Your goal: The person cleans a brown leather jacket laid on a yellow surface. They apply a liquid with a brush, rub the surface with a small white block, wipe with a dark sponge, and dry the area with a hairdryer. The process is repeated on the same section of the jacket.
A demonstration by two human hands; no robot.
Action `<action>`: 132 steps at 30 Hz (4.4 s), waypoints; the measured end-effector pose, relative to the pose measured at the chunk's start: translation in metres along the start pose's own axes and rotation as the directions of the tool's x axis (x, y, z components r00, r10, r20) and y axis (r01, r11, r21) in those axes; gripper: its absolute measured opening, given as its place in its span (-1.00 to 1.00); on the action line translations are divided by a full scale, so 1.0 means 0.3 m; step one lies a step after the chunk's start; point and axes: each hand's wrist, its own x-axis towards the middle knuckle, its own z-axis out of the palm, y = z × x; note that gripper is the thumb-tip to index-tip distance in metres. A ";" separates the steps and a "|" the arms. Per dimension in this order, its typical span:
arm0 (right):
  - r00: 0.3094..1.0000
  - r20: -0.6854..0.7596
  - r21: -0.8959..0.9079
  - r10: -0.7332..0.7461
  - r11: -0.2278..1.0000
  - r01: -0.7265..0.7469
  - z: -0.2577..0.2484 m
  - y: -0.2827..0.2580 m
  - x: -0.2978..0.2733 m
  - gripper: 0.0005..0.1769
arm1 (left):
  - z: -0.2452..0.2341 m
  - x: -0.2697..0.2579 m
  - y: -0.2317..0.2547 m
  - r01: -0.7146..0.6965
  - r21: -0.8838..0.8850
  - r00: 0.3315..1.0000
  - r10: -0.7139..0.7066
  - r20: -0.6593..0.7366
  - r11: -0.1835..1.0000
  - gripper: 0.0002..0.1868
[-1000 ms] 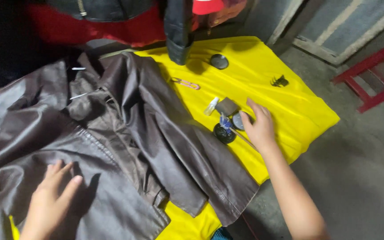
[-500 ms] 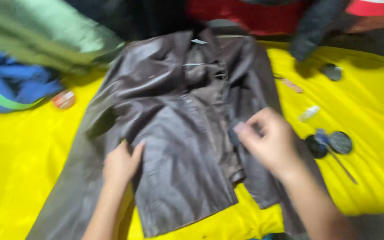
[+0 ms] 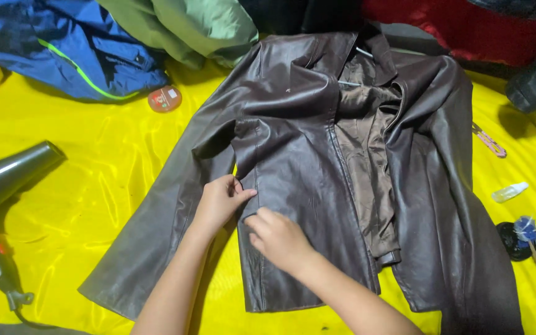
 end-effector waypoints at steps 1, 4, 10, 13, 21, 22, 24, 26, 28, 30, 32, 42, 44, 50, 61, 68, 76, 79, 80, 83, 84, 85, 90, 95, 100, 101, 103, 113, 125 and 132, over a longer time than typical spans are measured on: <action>1.000 0.011 -0.002 0.003 1.000 -0.003 -0.029 0.013 -0.024 -0.74 | 0.003 -0.013 0.003 0.006 -0.009 1.000 -0.006 0.004 1.000 -0.67; 1.000 -0.012 -0.080 0.027 0.996 -0.028 -0.116 0.070 -0.065 -0.72 | -0.011 -0.024 0.030 0.030 -0.032 0.999 -0.029 0.017 0.999 -0.69; 0.962 -0.088 -0.079 0.259 0.961 -0.266 -0.241 0.150 -0.157 -0.71 | -0.036 -0.052 0.090 0.055 -0.039 0.997 -0.052 0.062 0.998 -0.75; 0.852 -0.041 0.394 0.521 0.793 -0.466 -0.220 0.200 -0.222 -0.73 | -0.040 -0.043 0.076 0.037 -0.035 0.995 -0.034 0.095 0.999 -0.71; 0.748 -0.123 0.688 0.653 0.598 -0.410 -0.149 0.237 -0.215 -0.60 | -0.062 -0.063 0.100 0.041 -0.055 0.992 -0.033 0.125 0.998 -0.69; 0.749 -0.122 0.690 0.651 0.598 -0.408 -0.148 0.212 -0.201 -0.60 | -0.067 -0.064 0.106 0.041 -0.054 0.992 -0.034 0.122 0.998 -0.69; 0.810 -0.114 0.574 0.576 0.703 -0.419 -0.143 0.157 -0.178 -0.58 | -0.078 -0.068 0.113 -0.006 0.004 0.984 0.005 0.176 1.000 -0.73; 0.815 -0.105 0.510 0.569 0.735 -0.448 -0.185 0.093 -0.136 -0.58 | -0.102 -0.074 0.126 -0.013 0.031 0.970 0.005 0.243 0.999 -0.72; 0.820 -0.096 0.440 0.564 0.763 -0.473 -0.209 0.059 -0.111 -0.58 | -0.122 -0.089 0.145 -0.024 0.055 0.950 0.005 0.311 0.998 -0.69; 0.820 -0.081 0.395 0.567 0.773 -0.496 -0.214 0.051 -0.099 -0.58 | -0.140 -0.111 0.170 -0.094 0.204 0.928 0.012 0.373 0.975 -0.54; 0.808 -0.078 0.404 0.584 0.759 -0.510 -0.200 0.068 -0.108 -0.59 | -0.143 -0.139 0.214 -0.122 0.275 0.929 0.012 0.371 0.954 -0.53; 0.809 -0.111 0.565 0.577 0.706 -0.426 -0.160 0.131 -0.163 -0.58 | -0.062 -0.160 0.175 -0.273 0.415 0.953 0.185 0.240 0.868 -0.31; 0.803 -0.110 0.589 0.586 0.689 -0.423 -0.164 0.138 -0.175 -0.58 | -0.015 -0.165 0.144 -0.276 0.367 0.953 0.202 0.227 0.888 -0.43; 0.780 -0.109 0.647 0.616 0.640 -0.415 -0.178 0.169 -0.213 -0.58 | 0.114 -0.135 0.018 -0.025 -0.119 0.923 0.069 0.379 0.993 -0.77; 0.854 -0.437 0.180 0.282 0.958 -0.224 -0.261 0.016 -0.015 -0.62 | 0.135 -0.060 -0.056 0.614 -0.654 0.744 -0.050 0.666 0.442 -0.44; 0.947 -0.172 0.252 0.270 0.942 -0.223 -0.179 -0.010 0.008 -0.80 | 0.183 -0.036 -0.118 0.608 -0.665 0.753 -0.050 0.656 0.434 -0.35; 0.829 -0.461 0.144 0.317 0.948 -0.283 -0.193 0.100 -0.055 -0.84 | 0.161 -0.082 -0.045 0.641 -0.689 0.714 0.067 0.697 0.339 -0.22; 0.877 -0.377 0.091 0.296 0.955 -0.284 -0.127 0.142 -0.077 -0.84 | 0.196 -0.083 -0.076 0.692 -0.693 0.686 0.115 0.719 0.204 -0.13; 0.888 -0.368 0.081 0.275 0.961 -0.264 -0.191 0.116 -0.059 -0.86 | 0.197 -0.090 -0.068 0.697 -0.688 0.678 0.125 0.724 0.202 -0.12; 0.851 -0.427 0.136 0.307 0.952 -0.275 -0.285 0.092 -0.058 -0.87 | 0.151 -0.139 0.031 0.707 -0.685 0.678 0.107 0.727 0.178 -0.09; 0.800 -0.493 0.190 0.344 0.939 -0.287 -0.308 0.101 -0.061 -0.85 | 0.132 -0.152 0.083 0.700 -0.697 0.693 0.092 0.716 0.154 -0.07; 0.800 -0.493 0.186 0.341 0.940 -0.286 -0.266 0.110 -0.066 -0.85 | 0.153 -0.152 0.074 0.699 -0.698 0.693 0.096 0.715 0.154 -0.07; 0.890 -0.324 0.104 0.320 0.947 -0.302 -0.194 0.143 -0.097 -0.84 | 0.150 -0.190 0.157 0.690 -0.717 0.709 0.111 0.697 0.095 -0.08; 0.813 -0.429 0.181 0.394 0.919 -0.350 -0.311 0.091 -0.102 -0.86 | 0.171 -0.192 0.131 0.680 -0.726 0.725 0.053 0.687 0.102 -0.08; 0.876 -0.267 0.278 0.402 0.902 -0.329 -0.149 0.095 -0.134 -0.84 | 0.192 -0.168 0.111 0.694 -0.705 0.695 0.119 0.709 0.149 -0.05; 0.889 -0.256 0.246 0.380 0.915 -0.320 -0.210 0.070 -0.104 -0.85 | 0.205 -0.158 0.091 0.676 -0.721 0.707 0.141 0.692 0.152 -0.10; 0.897 -0.233 0.222 0.374 0.919 -0.326 -0.283 0.020 -0.109 -0.85 | 0.221 -0.175 0.054 0.669 -0.728 0.712 0.151 0.686 0.150 -0.15; 0.959 -0.266 -0.007 0.097 0.995 -0.103 -0.261 -0.115 -0.183 -0.91 | 0.162 -0.161 0.075 0.680 -0.699 0.610 0.358 0.707 0.221 0.03; 0.990 -0.139 0.060 -0.025 0.998 0.034 -0.290 -0.256 -0.243 -0.86 | 0.151 -0.172 0.100 0.769 -0.626 0.621 0.082 0.779 0.125 0.04; 0.995 0.100 0.006 -0.015 1.000 0.015 -0.115 -0.242 -0.331 -0.86 | 0.140 -0.173 0.121 0.752 -0.645 0.639 0.090 0.764 0.138 0.03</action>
